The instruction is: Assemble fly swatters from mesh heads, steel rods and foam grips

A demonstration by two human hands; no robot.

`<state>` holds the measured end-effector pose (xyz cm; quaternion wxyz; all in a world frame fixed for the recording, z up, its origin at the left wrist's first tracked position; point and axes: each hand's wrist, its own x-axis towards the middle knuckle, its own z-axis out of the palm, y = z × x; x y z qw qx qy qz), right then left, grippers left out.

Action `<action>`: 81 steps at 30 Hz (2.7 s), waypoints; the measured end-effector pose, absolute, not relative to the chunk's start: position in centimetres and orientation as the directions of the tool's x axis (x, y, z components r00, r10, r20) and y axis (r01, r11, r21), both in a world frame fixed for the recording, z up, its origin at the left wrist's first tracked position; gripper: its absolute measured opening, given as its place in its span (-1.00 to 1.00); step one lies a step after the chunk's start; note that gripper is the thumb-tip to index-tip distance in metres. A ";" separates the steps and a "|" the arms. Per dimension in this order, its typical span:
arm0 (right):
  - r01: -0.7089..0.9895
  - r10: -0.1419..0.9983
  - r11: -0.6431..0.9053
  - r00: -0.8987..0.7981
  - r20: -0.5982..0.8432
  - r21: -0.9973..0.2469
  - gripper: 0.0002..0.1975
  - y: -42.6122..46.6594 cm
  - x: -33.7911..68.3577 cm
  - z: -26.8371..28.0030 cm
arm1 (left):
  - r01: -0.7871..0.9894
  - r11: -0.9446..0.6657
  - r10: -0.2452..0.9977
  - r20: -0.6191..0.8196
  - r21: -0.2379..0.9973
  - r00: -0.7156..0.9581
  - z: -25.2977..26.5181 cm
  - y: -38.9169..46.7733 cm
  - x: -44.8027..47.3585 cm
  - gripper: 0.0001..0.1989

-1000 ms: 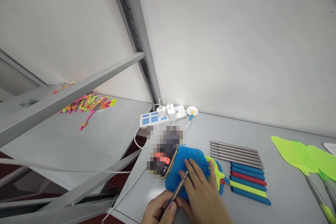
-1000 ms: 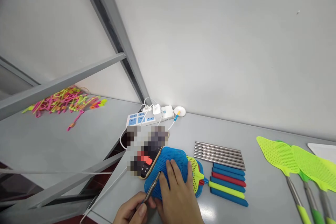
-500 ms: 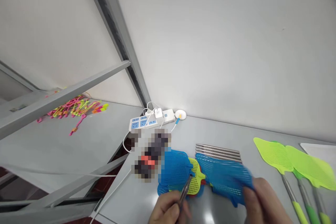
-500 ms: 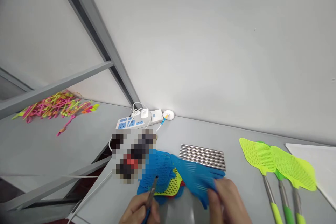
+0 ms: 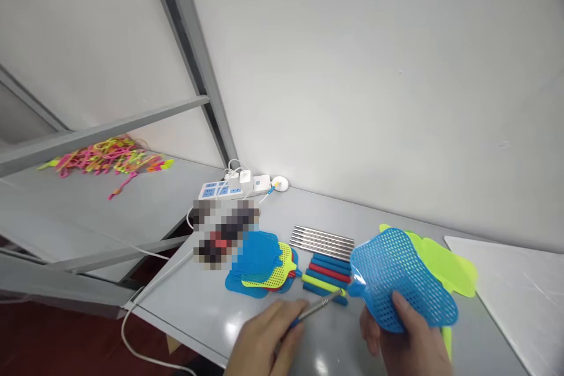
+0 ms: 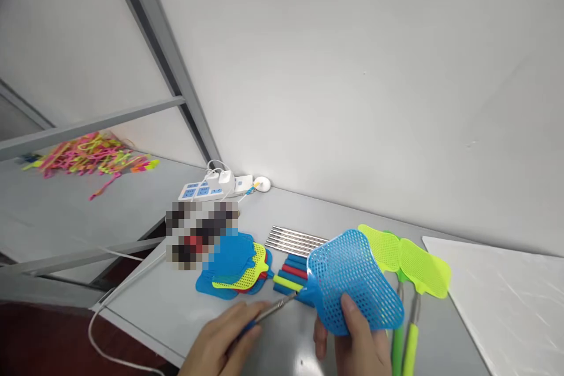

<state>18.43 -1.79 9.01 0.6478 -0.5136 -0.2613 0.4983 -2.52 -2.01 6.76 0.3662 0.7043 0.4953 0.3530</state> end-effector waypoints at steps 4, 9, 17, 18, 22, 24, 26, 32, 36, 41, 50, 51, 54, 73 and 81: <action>-0.377 0.897 0.036 0.421 -0.137 -0.925 -0.65 -1.1 17.5 9.7 | 0.444 -0.316 0.947 0.305 0.838 0.098 6.2 -1.0 -2.5 -0.66; -0.359 0.798 0.185 0.598 -0.074 -0.915 -0.66 -2.4 16.0 8.0 | 0.447 -0.498 0.858 0.348 0.743 0.379 4.4 -0.7 -0.9 -0.74; -0.273 0.720 0.116 0.685 -0.109 -0.955 -0.63 -6.1 17.1 6.7 | 0.473 -0.583 0.775 0.278 0.660 0.567 4.1 1.0 -1.1 -0.72; -0.245 0.725 0.111 0.683 -0.090 -0.963 -0.63 -6.2 17.2 6.9 | 0.473 -0.588 0.770 0.276 0.657 0.575 4.0 1.0 -1.1 -0.72; -0.165 0.740 0.071 0.670 -0.059 -0.984 -0.62 -6.5 17.3 7.6 | 0.467 -0.615 0.747 0.280 0.635 0.603 4.0 0.7 -1.2 -0.71; -0.123 0.767 0.053 0.641 -0.039 -0.991 -0.61 -6.6 17.3 7.9 | 0.467 -0.620 0.743 0.283 0.631 0.606 4.1 0.6 -1.2 -0.70; -0.067 0.791 0.036 0.612 -0.013 -0.997 -0.58 -6.7 17.5 7.9 | 0.471 -0.625 0.741 0.284 0.623 0.608 4.1 0.6 -1.3 -0.70; 0.038 0.826 -0.028 0.564 -0.002 -0.999 -0.55 -6.9 18.8 7.1 | 0.462 -0.669 0.720 0.353 0.582 0.598 3.5 0.8 -1.1 -0.72; 0.095 0.841 -0.047 0.540 0.012 -0.994 -0.54 -6.7 19.4 6.4 | 0.470 -0.680 0.715 0.366 0.562 0.596 3.2 1.0 -1.0 -0.72; 0.145 0.881 -0.067 0.473 0.009 -0.987 -0.55 -6.4 20.2 6.7 | 0.447 -0.684 0.709 0.380 0.577 0.594 3.1 1.1 -1.1 -0.73; 0.134 0.968 -0.136 0.229 -0.103 -0.982 -0.51 -6.5 22.6 8.4 | 0.467 -0.598 0.714 0.170 0.651 0.679 5.7 0.9 -1.2 -0.70; 0.108 0.966 -0.151 0.227 -0.124 -0.983 -0.52 -6.6 22.8 8.3 | 0.473 -0.568 0.712 0.115 0.674 0.692 6.5 0.8 -1.3 -0.70; 0.042 0.948 -0.183 0.271 -0.165 -0.982 -0.54 -6.6 23.2 8.1 | 0.484 -0.454 0.679 -0.061 0.748 0.732 9.0 0.5 -1.3 -0.69; -0.297 0.928 -0.141 0.294 -0.231 -0.944 -0.69 -4.5 17.2 7.0 | -0.030 0.784 0.319 -0.362 0.620 0.876 7.9 -1.5 -3.2 -0.66; -0.143 0.942 -0.182 0.257 -0.214 -0.973 -0.67 -3.5 16.7 7.0 | -0.018 0.726 0.421 -0.424 0.688 0.802 7.4 -1.6 -2.6 -0.63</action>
